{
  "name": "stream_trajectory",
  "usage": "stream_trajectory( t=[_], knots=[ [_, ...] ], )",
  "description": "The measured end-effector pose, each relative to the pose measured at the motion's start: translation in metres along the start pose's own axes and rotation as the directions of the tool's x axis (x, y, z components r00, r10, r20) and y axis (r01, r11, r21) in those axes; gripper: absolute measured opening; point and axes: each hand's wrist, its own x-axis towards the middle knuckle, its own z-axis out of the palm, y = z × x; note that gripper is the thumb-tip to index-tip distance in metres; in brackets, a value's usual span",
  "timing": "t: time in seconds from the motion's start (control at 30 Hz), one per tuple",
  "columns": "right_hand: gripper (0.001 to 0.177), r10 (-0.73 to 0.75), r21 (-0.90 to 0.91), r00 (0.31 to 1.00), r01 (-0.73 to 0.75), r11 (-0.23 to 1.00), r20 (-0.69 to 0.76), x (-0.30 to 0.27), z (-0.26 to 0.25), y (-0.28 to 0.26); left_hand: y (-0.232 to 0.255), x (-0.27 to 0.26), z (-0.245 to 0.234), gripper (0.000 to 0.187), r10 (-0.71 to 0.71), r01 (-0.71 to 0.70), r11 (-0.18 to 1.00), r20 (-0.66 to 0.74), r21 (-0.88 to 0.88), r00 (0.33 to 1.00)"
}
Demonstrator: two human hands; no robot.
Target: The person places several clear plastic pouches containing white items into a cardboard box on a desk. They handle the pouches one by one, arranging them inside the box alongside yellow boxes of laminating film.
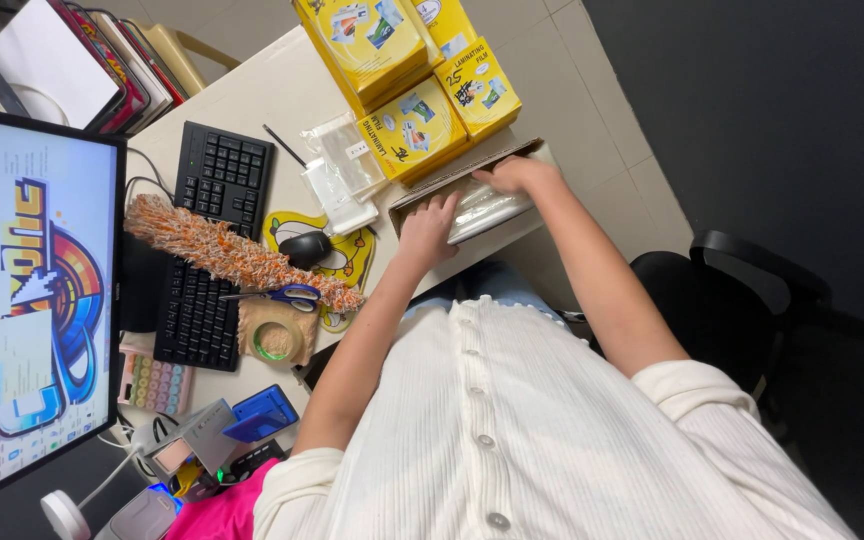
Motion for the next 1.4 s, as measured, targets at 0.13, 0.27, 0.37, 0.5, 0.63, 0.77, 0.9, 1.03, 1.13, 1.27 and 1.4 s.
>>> stream_trajectory(
  t=[0.13, 0.27, 0.37, 0.5, 0.63, 0.77, 0.9, 1.03, 1.13, 1.27, 1.4],
  knots=[
    [0.070, -0.043, 0.185, 0.995, 0.060, 0.981, -0.093, -0.030, -0.015, -0.021, -0.009, 0.003, 0.016, 0.105, 0.001, -0.001, 1.000, 0.029, -0.002, 1.000],
    [0.049, 0.005, -0.031, 0.998, -0.008, 0.999, -0.068, -0.062, -0.021, -0.037, -0.014, 0.005, 0.021, 0.102, 0.028, -0.028, 1.000, 0.012, 0.000, 1.000],
    [0.041, -0.158, -0.022, 0.964, 0.157, 0.987, -0.212, -0.110, -0.038, -0.070, -0.016, 0.005, 0.014, 0.100, 0.028, -0.028, 0.999, 0.027, -0.031, 0.999],
    [0.043, -0.215, 0.003, 0.958, 0.220, 0.976, -0.188, -0.137, -0.050, -0.096, -0.016, 0.004, 0.013, 0.101, 0.032, -0.030, 0.996, 0.019, -0.080, 0.999],
    [0.046, -0.359, 0.130, 0.901, 0.397, 0.908, -0.245, -0.127, -0.050, -0.079, -0.024, 0.004, 0.017, 0.103, -0.012, 0.019, 0.996, 0.076, -0.085, 0.997],
    [0.038, -0.408, 0.306, 0.845, 0.513, 0.802, -0.346, -0.133, -0.057, -0.063, -0.030, 0.004, 0.018, 0.100, 0.045, -0.041, 0.987, 0.020, -0.156, 0.999],
    [0.033, -0.307, 0.346, 0.888, 0.424, 0.837, -0.343, -0.138, -0.063, -0.054, -0.030, 0.004, 0.005, 0.097, 0.074, -0.058, 0.978, 0.072, -0.202, 0.995],
    [0.032, -0.329, 0.445, 0.905, 0.421, 0.791, -0.270, -0.148, -0.072, -0.058, -0.031, 0.000, -0.007, 0.081, 0.069, -0.035, 0.958, 0.108, -0.286, 0.992],
    [0.029, -0.304, 0.649, 0.925, 0.377, 0.660, -0.228, -0.153, -0.075, -0.055, -0.029, -0.002, -0.020, 0.064, 0.056, -0.033, 0.922, 0.050, -0.387, 0.997],
    [0.022, -0.279, 0.415, 0.888, 0.425, 0.805, -0.366, -0.167, -0.082, -0.044, -0.024, -0.007, -0.042, 0.052, 0.082, -0.054, 0.892, 0.041, -0.449, 0.996],
    [0.025, -0.260, 0.290, 0.885, 0.384, 0.876, -0.387, -0.177, -0.083, -0.026, -0.016, -0.005, -0.065, 0.052, 0.087, -0.017, 0.854, 0.111, -0.519, 0.990]
  ],
)
